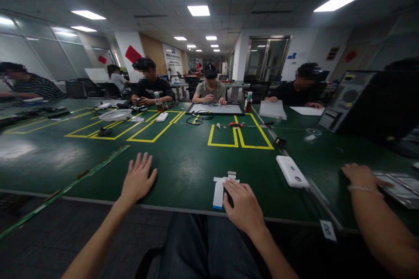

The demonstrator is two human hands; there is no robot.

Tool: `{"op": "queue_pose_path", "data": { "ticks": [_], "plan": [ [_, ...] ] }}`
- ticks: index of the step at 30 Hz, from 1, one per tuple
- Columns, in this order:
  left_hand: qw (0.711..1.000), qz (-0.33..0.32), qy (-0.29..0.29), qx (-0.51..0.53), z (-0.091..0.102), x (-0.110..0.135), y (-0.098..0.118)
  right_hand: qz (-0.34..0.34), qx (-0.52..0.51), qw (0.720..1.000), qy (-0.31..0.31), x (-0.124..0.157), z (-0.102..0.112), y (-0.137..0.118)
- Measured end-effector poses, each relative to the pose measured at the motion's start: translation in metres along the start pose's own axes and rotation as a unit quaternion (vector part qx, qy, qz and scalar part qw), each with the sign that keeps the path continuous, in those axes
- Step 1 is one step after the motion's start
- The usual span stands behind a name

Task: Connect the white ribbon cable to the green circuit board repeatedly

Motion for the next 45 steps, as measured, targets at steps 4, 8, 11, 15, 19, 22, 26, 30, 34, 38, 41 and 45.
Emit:
{"op": "queue_pose_path", "data": {
  "ticks": [4, 8, 11, 15, 19, 22, 26, 30, 34, 38, 41, 45],
  "plan": [
    [0.981, 0.181, -0.054, -0.055, -0.002, 0.009, -0.134, -0.008, -0.009, 1.000, -0.004, 0.000, 0.000, 0.001],
    [0.958, 0.260, -0.114, -0.033, -0.004, 0.026, -0.204, -0.011, -0.017, 1.000, -0.011, -0.001, -0.002, 0.002],
    [0.957, 0.250, -0.144, -0.039, -0.008, 0.028, -0.210, -0.011, -0.019, 1.000, -0.008, 0.000, -0.002, 0.003],
    [0.958, 0.235, -0.153, -0.054, -0.011, 0.026, -0.206, -0.010, -0.022, 1.000, -0.009, 0.000, -0.002, 0.003],
    [0.968, 0.184, -0.165, -0.050, -0.022, 0.015, -0.197, -0.011, -0.020, 1.000, -0.013, 0.000, -0.002, 0.002],
    [0.974, 0.143, -0.173, -0.042, -0.037, 0.002, -0.174, -0.014, -0.013, 1.000, -0.017, 0.000, -0.003, 0.002],
    [0.985, 0.053, -0.159, -0.031, -0.051, -0.016, -0.098, -0.019, -0.002, 0.999, -0.026, -0.001, -0.005, 0.003],
    [0.989, -0.046, -0.137, 0.004, -0.052, -0.028, 0.005, -0.019, 0.005, 1.000, -0.024, -0.001, -0.005, 0.003],
    [0.982, -0.130, -0.128, 0.043, -0.049, -0.033, 0.100, -0.017, 0.005, 1.000, -0.022, -0.001, -0.004, 0.002],
    [0.965, -0.215, -0.129, 0.080, -0.045, -0.028, 0.175, -0.015, 0.006, 1.000, -0.020, 0.000, -0.004, 0.002],
    [0.949, -0.265, -0.138, 0.106, -0.040, -0.021, 0.209, -0.007, 0.007, 1.000, -0.022, 0.000, -0.004, 0.000],
    [0.938, -0.289, -0.149, 0.120, -0.033, -0.014, 0.225, -0.001, 0.009, 1.000, -0.021, 0.000, -0.002, -0.001]
  ]
}}
Point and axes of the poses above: each hand's wrist, its own x-axis away from the middle knuckle, its own z-axis out of the back of the hand, y = z × x, the point moved 10 cm from there along -x, towards the middle knuckle, and after that the axes turned 10 degrees about -y, right-handed, at the moved point
